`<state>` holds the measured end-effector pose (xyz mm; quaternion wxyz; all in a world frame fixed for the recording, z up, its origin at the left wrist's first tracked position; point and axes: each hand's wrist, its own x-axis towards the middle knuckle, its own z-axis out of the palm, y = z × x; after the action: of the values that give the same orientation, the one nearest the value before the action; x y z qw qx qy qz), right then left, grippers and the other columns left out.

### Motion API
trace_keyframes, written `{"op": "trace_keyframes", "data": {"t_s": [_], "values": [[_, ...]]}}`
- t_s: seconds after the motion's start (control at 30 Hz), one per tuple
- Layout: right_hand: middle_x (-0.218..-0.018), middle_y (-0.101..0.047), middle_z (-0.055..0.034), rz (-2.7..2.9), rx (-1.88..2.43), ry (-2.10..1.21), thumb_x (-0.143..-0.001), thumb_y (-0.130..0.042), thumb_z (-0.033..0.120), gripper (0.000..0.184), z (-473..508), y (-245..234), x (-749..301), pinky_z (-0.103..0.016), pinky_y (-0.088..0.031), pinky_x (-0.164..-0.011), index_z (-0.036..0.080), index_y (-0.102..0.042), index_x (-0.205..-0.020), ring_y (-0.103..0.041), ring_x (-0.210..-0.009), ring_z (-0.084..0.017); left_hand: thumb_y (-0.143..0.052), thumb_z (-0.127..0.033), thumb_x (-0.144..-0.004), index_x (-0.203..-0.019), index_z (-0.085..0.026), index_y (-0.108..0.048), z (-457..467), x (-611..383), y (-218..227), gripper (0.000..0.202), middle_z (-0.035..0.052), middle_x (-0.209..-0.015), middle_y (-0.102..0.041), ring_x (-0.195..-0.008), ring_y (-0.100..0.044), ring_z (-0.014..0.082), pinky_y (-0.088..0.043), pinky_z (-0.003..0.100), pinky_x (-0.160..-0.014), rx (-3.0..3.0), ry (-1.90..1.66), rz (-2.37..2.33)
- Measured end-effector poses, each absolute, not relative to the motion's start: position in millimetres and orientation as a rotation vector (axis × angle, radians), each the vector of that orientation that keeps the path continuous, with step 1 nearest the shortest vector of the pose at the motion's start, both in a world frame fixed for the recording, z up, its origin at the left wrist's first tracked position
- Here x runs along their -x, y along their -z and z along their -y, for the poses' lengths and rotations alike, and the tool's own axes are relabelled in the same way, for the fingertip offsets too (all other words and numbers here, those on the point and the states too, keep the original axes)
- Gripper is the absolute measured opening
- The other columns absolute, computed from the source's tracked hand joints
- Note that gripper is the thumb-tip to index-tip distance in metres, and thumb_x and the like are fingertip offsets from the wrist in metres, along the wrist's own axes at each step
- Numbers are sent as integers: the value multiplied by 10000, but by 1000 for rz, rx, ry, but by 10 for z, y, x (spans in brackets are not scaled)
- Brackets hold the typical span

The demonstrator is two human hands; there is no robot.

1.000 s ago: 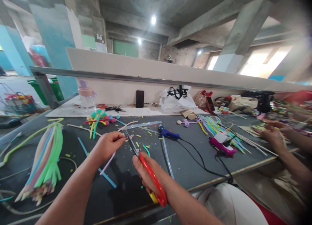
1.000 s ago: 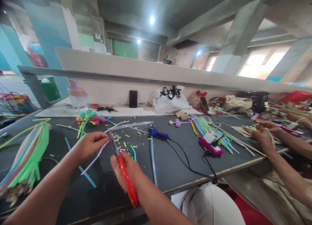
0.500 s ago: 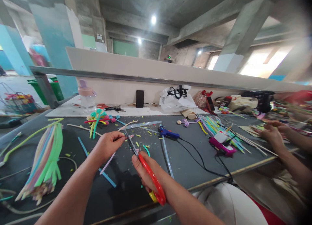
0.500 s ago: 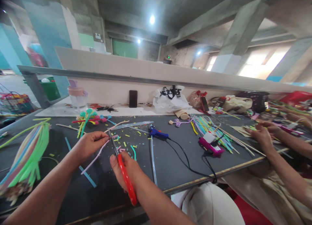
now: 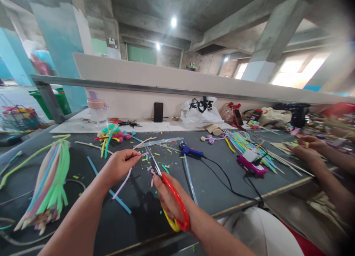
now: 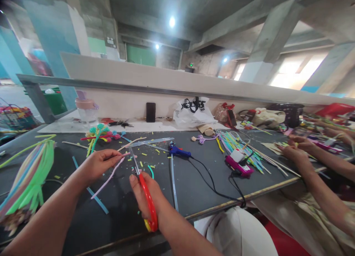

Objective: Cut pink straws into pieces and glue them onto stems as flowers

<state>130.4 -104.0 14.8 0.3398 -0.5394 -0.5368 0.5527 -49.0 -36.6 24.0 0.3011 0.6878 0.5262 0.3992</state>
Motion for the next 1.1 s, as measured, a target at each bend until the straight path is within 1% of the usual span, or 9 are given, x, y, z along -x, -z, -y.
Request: {"op": "trace_keyframes", "data": {"t_s": [0.1,0.17,0.23,0.37,0.47,0.63,0.8,0.93,1.1], "values": [[-499,-281,121,1359,1393,-1558,-767,-405,673,437,1019,-134,-1327,-119,-198,-262,240,-356,-793,-201,-292,-19,-542,-443,-720,-734,-147,-659,350,505,-219,318,-23,-574,-524,-564,-441,119,-334,210,-528,-1832,-1063,-1395],[-519,-315,122,1390,1406,-1584,-761,-394,688,449,1007,-136,-1341,-117,-254,-267,242,-361,-808,-238,-287,-15,-536,-436,-726,-738,-147,-660,342,498,-204,315,-21,-589,-538,-575,-454,122,-342,211,-537,-1830,-1063,-1399],[-528,-338,119,1460,1402,-1564,-758,-383,697,464,997,-141,-1351,-114,-283,-279,237,-375,-818,-289,-294,-15,-538,-433,-724,-729,-148,-664,336,488,-192,311,-20,-589,-553,-579,-468,125,-349,210,-544,-1824,-1069,-1413],[-525,-369,107,1568,1429,-1490,-745,-372,716,498,977,-141,-1356,-103,-274,-284,225,-394,-822,-343,-309,-23,-552,-429,-706,-725,-157,-680,330,494,-178,301,-16,-604,-600,-586,-504,137,-367,211,-553,-1816,-1088,-1425],[-528,-384,102,1576,1442,-1493,-761,-350,710,488,975,-146,-1356,-107,-302,-290,229,-388,-842,-355,-318,-26,-555,-435,-700,-711,-160,-683,333,508,-185,304,-17,-590,-600,-588,-516,143,-369,211,-546,-1828,-1103,-1442],[-531,-359,101,1602,1446,-1486,-760,-362,706,480,987,-190,-1343,-103,-300,-291,233,-402,-837,-342,-327,-24,-543,-442,-708,-734,-156,-686,357,475,-213,321,-7,-624,-635,-611,-546,154,-392,219,-571,-1826,-1066,-1439],[-549,-373,90,1674,1434,-1452,-760,-390,689,467,992,-198,-1326,-120,-299,-279,229,-406,-837,-355,-337,-37,-551,-402,-702,-743,-152,-691,358,449,-212,289,0,-646,-655,-630,-562,163,-396,221,-578,-1838,-1080,-1426],[-546,-356,95,1688,1429,-1416,-778,-359,682,455,999,-166,-1313,-143,-318,-270,238,-391,-873,-327,-324,-43,-544,-389,-704,-744,-148,-683,366,448,-227,281,-1,-639,-640,-637,-554,164,-389,222,-578,-1842,-1071,-1434],[-544,-364,88,1742,1421,-1378,-785,-331,690,458,987,-128,-1314,-133,-311,-289,241,-389,-855,-355,-342,-45,-539,-408,-699,-692,-152,-667,400,435,-269,287,-27,-561,-566,-565,-496,135,-354,213,-530,-1846,-1053,-1483]]}}
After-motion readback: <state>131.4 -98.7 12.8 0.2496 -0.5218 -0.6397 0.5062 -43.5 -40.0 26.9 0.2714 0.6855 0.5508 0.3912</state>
